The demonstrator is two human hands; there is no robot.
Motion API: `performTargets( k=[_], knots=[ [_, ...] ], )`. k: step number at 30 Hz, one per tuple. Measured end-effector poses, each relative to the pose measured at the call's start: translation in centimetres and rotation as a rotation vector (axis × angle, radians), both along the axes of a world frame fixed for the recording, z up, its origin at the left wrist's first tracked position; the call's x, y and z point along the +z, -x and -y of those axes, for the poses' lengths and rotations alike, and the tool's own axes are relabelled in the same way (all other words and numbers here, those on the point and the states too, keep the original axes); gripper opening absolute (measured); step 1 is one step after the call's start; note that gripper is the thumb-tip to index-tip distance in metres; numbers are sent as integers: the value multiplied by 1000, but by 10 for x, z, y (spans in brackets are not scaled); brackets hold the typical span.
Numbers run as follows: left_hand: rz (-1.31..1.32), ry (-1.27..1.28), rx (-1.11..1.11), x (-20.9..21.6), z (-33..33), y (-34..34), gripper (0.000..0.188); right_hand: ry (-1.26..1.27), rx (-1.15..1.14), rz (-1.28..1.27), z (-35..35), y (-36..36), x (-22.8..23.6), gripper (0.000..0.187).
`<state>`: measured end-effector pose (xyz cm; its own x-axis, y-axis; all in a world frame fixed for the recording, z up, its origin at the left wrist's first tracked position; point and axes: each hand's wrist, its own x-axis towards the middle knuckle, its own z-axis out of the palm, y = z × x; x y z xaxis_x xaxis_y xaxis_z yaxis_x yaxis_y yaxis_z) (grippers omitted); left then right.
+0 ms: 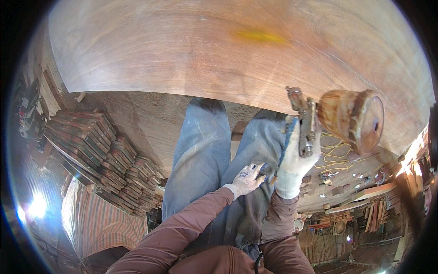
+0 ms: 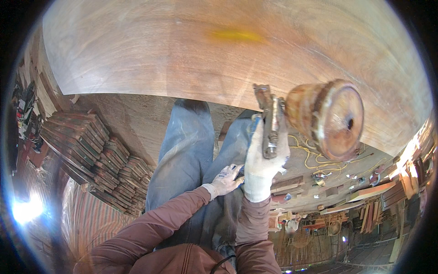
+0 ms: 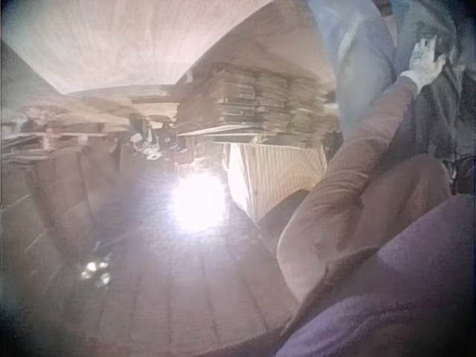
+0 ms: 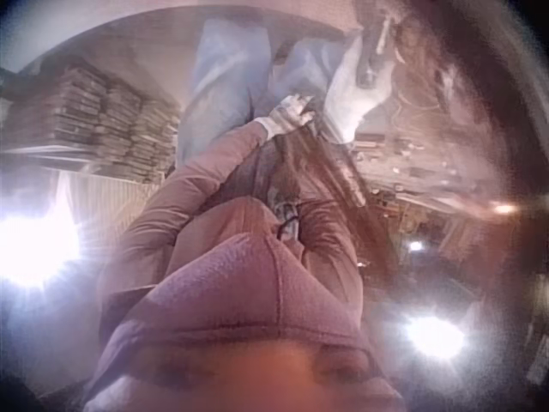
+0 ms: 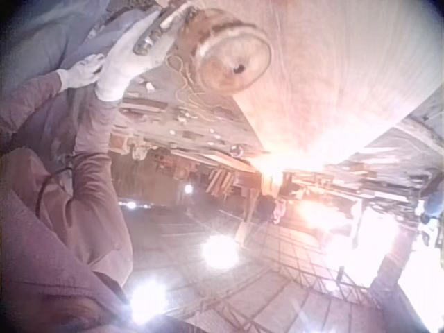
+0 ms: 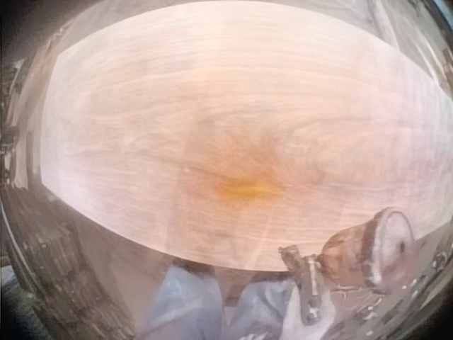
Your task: The person uses a spray gun to apply a yellow finish to a large wooden board, then refills the spray gun from a bottle. The person moves around the workshop while spraying and refilling.
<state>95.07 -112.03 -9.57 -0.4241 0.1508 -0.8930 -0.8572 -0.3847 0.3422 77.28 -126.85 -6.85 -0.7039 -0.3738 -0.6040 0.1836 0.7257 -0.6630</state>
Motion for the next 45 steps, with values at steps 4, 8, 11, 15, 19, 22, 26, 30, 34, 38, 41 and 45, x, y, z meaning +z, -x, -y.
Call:
performTargets(
  k=[4,8,11,15,19,22,26,30,34,38,41,45],
  knots=[
    [-35,72,-23,-8,-27,-12,67,56,232,-68,-5,-20,-11,38],
    [-133,102,-22,-22,-60,-30,66,97,310,53,7,-30,-5,47],
    [-153,110,-34,-21,-61,-33,66,90,282,40,11,-31,-6,47],
    [-189,201,-22,-27,-67,-32,65,24,239,-79,-4,-29,-13,41],
    [-133,133,-54,-29,-67,-29,65,-3,124,-61,4,-27,-8,42],
    [-153,138,-17,-29,-67,-32,63,54,125,-13,7,-35,-14,41],
    [9,-32,337,-41,-111,-53,61,141,345,-75,25,-44,-14,45],
    [-111,115,63,-31,-76,-47,62,141,276,23,26,-38,-12,45],
    [-34,75,-60,-10,-20,-26,65,79,169,-13,8,-27,-22,42],
    [2,51,-53,-6,-8,-18,65,70,138,-107,6,-11,-16,44],
    [10,50,-37,-4,-7,-15,65,33,0,1,5,3,-5,44],
    [0,66,-59,-8,-16,-15,64,48,-6,-118,-16,19,-14,29]
  ],
)
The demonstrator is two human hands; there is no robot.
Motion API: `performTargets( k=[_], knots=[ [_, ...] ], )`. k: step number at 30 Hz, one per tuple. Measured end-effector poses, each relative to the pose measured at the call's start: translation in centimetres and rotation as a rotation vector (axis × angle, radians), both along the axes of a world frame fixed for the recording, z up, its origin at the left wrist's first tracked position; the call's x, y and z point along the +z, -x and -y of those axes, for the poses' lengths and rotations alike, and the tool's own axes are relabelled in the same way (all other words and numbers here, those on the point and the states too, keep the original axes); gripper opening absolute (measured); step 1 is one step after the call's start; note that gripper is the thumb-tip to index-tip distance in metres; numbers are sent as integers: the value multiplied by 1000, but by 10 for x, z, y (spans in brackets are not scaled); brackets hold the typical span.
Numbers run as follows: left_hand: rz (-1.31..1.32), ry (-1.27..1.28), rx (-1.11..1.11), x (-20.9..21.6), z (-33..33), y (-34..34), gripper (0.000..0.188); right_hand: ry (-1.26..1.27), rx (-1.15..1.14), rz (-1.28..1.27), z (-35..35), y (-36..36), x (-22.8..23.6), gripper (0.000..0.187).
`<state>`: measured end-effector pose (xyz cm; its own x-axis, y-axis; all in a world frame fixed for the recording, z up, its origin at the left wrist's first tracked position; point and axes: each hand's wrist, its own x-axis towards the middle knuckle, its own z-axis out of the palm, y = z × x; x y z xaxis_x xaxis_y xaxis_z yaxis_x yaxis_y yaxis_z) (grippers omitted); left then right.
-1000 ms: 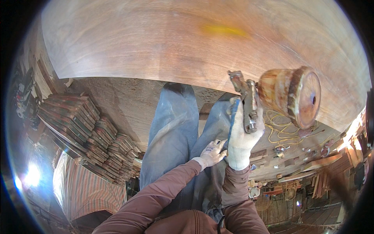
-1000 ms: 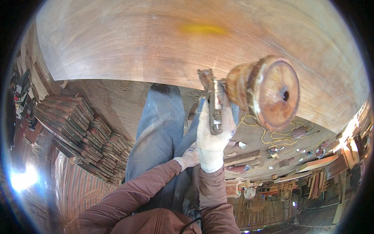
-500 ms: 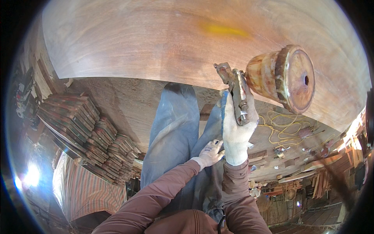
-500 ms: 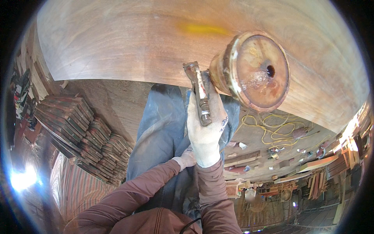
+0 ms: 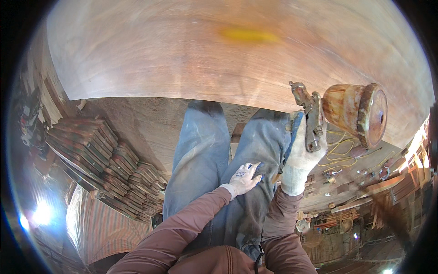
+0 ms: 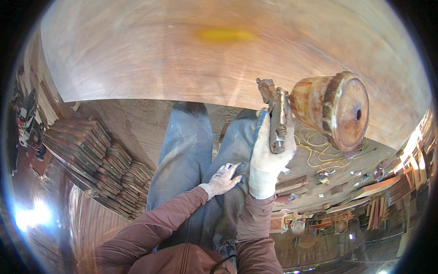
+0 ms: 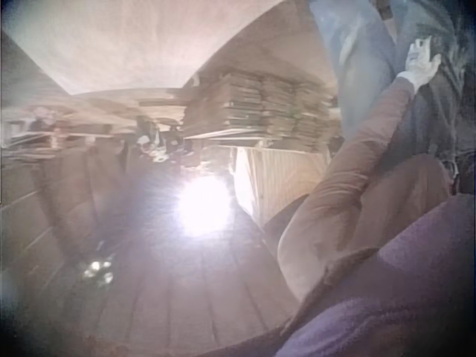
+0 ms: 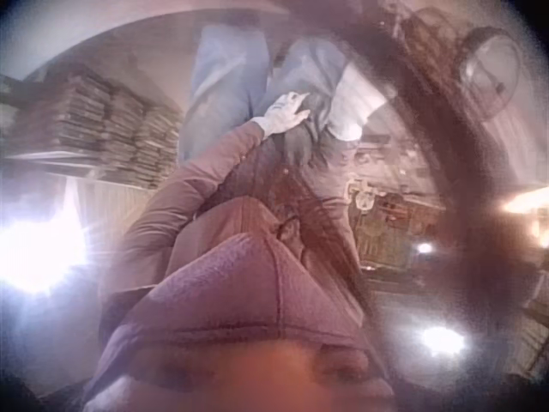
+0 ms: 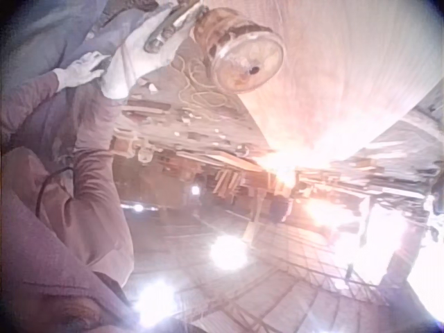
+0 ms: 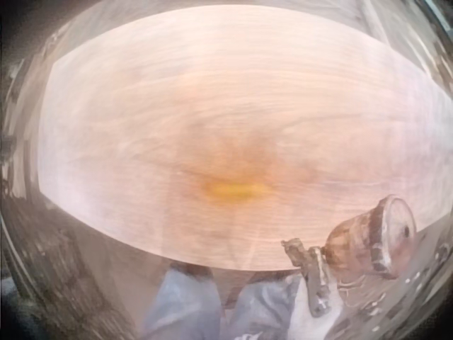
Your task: The person uses a spray gun to apply a yellow finish to a large wooden board, then refills the spray gun from a bottle. The person moves around the workshop while spraying and refilling.
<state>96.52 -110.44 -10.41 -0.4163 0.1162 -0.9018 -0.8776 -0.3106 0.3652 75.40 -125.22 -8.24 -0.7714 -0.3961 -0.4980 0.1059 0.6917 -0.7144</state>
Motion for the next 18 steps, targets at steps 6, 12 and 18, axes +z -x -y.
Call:
performTargets(
  k=[6,12,18],
  knots=[
    [17,51,-35,3,2,7,64,-33,-145,60,-4,19,14,44],
    [167,159,-188,31,3,40,79,-48,-89,3,-10,21,10,41],
    [204,-130,-571,39,17,80,105,10,169,-61,-6,14,2,47]
  ],
)
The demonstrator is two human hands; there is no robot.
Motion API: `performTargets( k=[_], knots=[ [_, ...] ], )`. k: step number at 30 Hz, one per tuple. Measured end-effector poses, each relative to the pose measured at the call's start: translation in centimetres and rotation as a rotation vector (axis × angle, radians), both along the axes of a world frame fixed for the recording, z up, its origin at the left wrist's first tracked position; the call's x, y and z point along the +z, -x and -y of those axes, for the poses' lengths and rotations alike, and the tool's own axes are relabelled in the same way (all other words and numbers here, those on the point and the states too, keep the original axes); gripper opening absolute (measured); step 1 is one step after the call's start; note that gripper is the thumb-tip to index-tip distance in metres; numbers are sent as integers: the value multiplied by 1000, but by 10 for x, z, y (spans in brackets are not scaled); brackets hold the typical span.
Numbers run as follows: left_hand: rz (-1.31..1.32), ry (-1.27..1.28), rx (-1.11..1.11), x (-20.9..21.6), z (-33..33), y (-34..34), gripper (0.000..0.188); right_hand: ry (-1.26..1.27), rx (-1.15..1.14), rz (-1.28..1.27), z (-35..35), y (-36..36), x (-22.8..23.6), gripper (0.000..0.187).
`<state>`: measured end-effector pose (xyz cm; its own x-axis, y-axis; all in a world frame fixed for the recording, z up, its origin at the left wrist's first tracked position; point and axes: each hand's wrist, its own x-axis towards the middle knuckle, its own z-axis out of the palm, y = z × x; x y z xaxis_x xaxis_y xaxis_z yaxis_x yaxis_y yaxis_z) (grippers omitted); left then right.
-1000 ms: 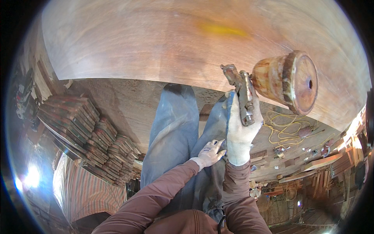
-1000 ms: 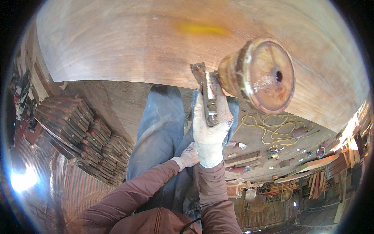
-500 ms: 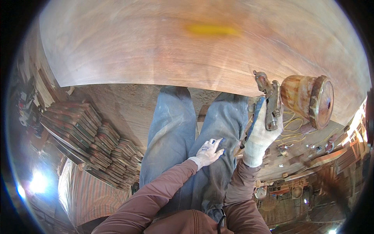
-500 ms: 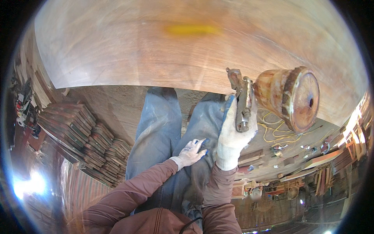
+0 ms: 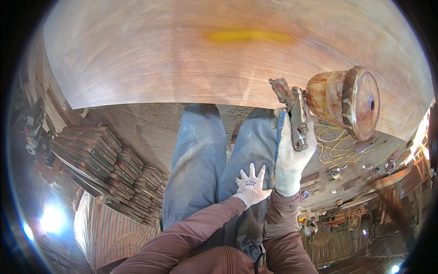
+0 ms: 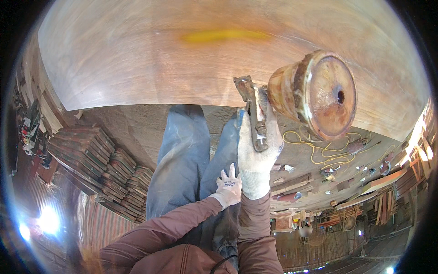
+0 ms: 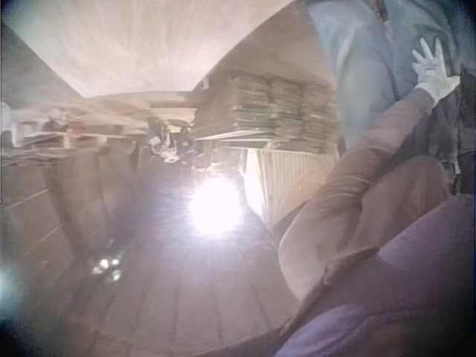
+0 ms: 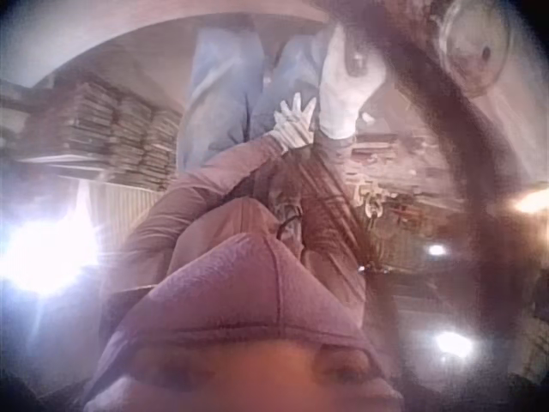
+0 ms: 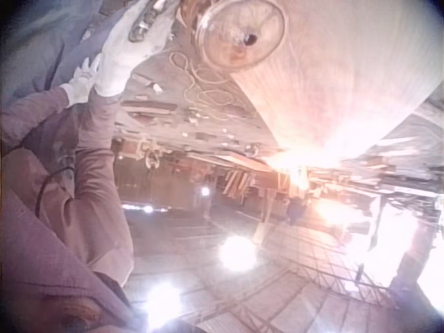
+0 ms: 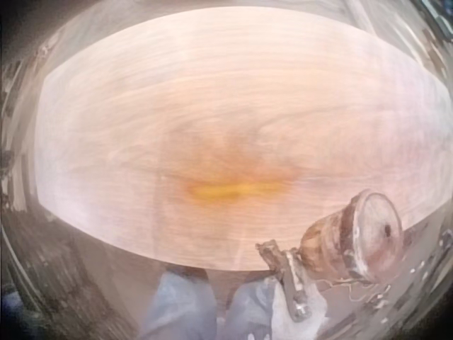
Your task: The person uses a spray gun to apply a yellow finish to a large wooden board, then refills the spray gun from a bottle. The person moves around the workshop while spraying and refilling.
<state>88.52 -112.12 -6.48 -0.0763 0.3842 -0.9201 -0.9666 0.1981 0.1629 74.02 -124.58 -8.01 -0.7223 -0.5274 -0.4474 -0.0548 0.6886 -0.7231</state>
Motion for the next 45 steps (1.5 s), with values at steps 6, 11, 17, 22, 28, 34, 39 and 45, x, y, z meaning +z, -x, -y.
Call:
performTargets(
  k=[6,11,17,22,28,34,39,45],
  knots=[
    [57,13,49,-5,-6,1,108,-33,-128,70,-7,13,-5,47],
    [58,25,51,-6,-6,6,110,-27,-246,68,-9,26,11,37],
    [49,37,35,-5,-8,9,109,-6,-364,12,-15,39,13,32],
    [33,42,16,-5,-8,11,109,20,-242,148,-19,39,15,44],
    [26,38,-25,-7,-11,16,110,-31,-222,187,-24,46,12,47],
    [53,24,-40,-7,-13,23,111,23,-362,85,-25,68,15,35],
    [58,28,-39,-7,-18,25,112,-77,-357,112,-46,91,16,43],
    [68,24,-93,-7,-17,34,112,-35,-345,-2,-49,101,19,45]
  ],
)
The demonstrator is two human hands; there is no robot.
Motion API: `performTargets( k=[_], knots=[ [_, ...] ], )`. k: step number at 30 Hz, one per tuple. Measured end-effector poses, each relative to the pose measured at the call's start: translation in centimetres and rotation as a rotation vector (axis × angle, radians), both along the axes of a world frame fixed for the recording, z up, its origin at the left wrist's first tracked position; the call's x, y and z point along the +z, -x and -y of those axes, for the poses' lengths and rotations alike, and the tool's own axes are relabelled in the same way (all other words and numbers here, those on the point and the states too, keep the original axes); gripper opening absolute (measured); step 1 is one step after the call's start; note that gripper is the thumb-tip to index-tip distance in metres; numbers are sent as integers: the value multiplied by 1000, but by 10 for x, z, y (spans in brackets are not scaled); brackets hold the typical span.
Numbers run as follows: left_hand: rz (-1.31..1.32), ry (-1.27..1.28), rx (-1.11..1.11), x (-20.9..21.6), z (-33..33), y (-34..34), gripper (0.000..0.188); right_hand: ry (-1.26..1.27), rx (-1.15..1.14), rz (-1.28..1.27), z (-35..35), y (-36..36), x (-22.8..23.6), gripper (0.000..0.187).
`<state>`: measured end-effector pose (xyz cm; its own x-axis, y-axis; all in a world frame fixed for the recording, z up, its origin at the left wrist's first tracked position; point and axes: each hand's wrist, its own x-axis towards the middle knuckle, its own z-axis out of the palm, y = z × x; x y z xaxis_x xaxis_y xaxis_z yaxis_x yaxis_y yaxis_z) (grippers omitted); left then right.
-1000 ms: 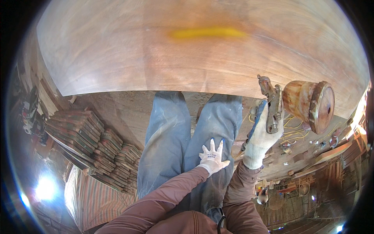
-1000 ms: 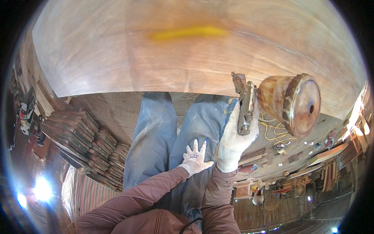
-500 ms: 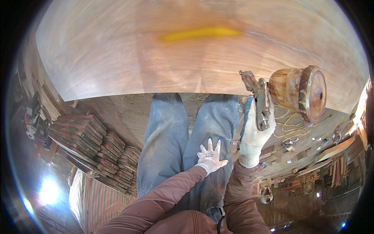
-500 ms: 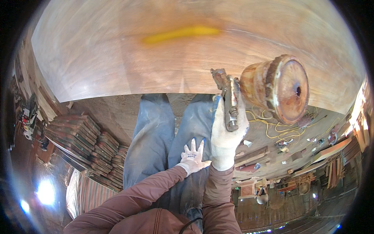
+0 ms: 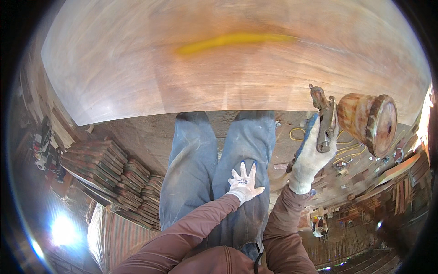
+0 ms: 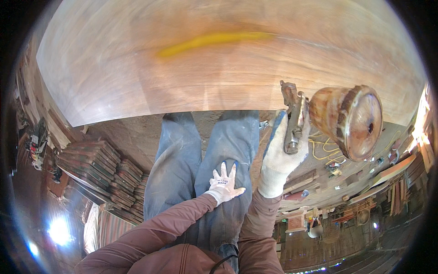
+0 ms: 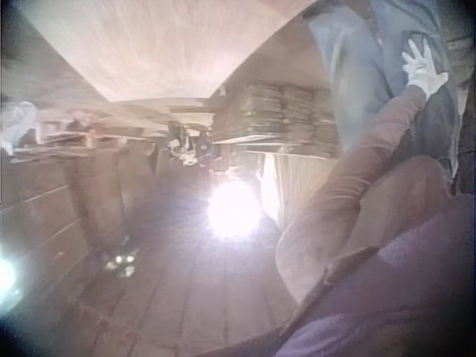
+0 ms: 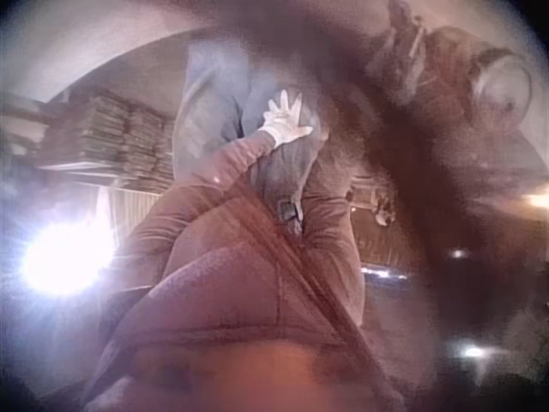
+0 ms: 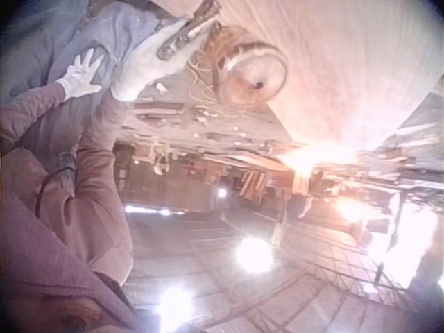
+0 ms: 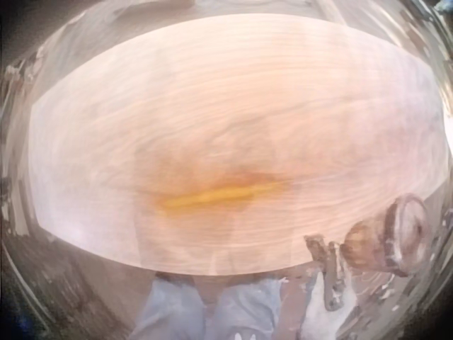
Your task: The person uses a spray gun to apply a yellow finish to a large wooden board, then refills the spray gun from a bottle. The person moves around the workshop while spraying and refilling.
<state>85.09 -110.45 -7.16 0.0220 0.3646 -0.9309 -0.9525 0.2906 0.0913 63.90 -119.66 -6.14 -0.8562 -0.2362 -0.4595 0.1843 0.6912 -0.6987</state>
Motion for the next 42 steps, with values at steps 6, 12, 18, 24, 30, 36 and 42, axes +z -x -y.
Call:
performTargets(
  k=[6,12,18,24,30,36,42],
  knots=[
    [9,5,-16,-1,-4,5,112,11,167,-2,2,-7,-4,45],
    [18,6,-14,1,-5,11,113,64,159,135,14,-7,5,46],
    [25,-10,-39,1,-4,18,116,83,-14,120,-3,17,-3,41],
    [31,-2,-68,0,-8,22,116,42,-34,-6,-18,38,-2,28],
    [40,-11,-105,1,-7,29,117,107,-45,32,-22,35,-1,36],
    [42,3,-106,4,-7,36,116,2,208,78,-13,31,8,44],
    [23,29,-129,15,-3,54,116,71,57,83,-30,45,-2,46]
  ],
)
